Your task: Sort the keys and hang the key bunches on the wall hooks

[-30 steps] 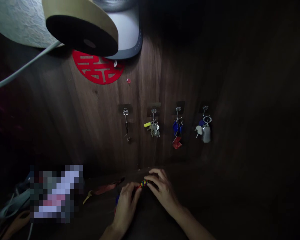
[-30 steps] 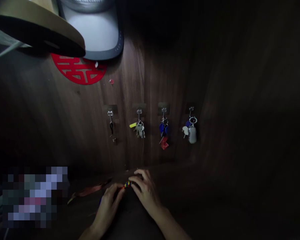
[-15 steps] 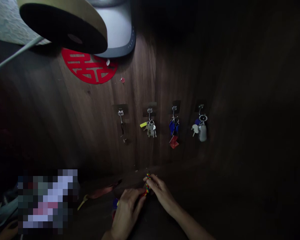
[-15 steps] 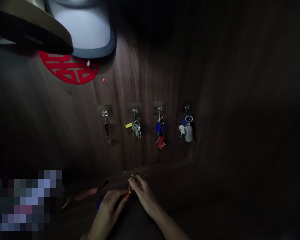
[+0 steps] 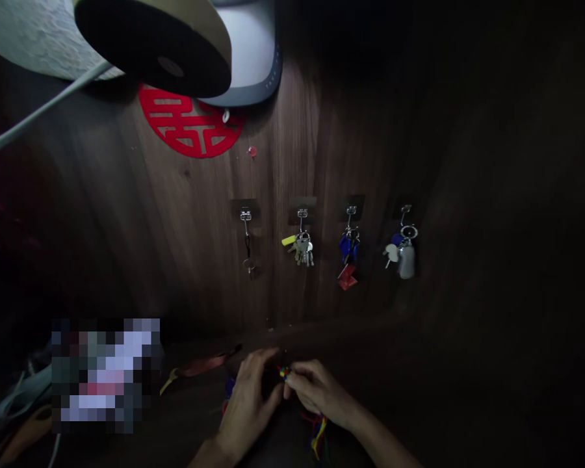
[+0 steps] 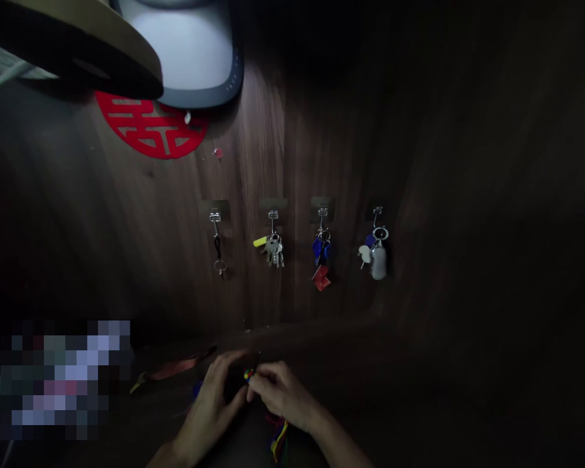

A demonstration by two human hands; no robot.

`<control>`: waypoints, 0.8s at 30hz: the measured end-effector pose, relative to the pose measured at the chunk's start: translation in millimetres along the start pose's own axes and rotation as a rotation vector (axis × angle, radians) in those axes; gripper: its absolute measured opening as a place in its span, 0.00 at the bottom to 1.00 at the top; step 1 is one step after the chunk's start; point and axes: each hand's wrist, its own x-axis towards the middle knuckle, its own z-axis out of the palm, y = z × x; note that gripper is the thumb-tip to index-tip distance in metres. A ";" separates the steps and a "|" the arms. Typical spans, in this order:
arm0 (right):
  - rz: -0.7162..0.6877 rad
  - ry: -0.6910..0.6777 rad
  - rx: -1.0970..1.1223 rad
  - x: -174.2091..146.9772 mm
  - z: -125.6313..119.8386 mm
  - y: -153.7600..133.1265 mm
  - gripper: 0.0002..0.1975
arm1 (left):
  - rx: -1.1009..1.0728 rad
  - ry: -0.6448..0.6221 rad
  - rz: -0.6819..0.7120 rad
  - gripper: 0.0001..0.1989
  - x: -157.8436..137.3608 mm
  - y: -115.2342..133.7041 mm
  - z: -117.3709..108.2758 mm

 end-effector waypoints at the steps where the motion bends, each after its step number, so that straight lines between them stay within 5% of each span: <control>1: 0.002 -0.015 -0.025 -0.8 0.0 0.3 0.22 | -0.013 -0.019 -0.009 0.20 0.0 0.6 -0.3; 6: -0.057 0.038 -0.177 -4.2 -6.4 -5.2 0.16 | -0.079 0.006 -0.087 0.06 1.0 7.6 -4.8; 15: -0.159 0.245 -0.230 -5.2 -18.5 -10.9 0.10 | -0.292 0.208 -0.226 0.09 8.0 11.8 -10.6; 24: -0.156 0.491 -0.118 -0.6 -27.4 -4.9 0.17 | -0.478 0.040 -0.280 0.17 16.9 5.5 -15.5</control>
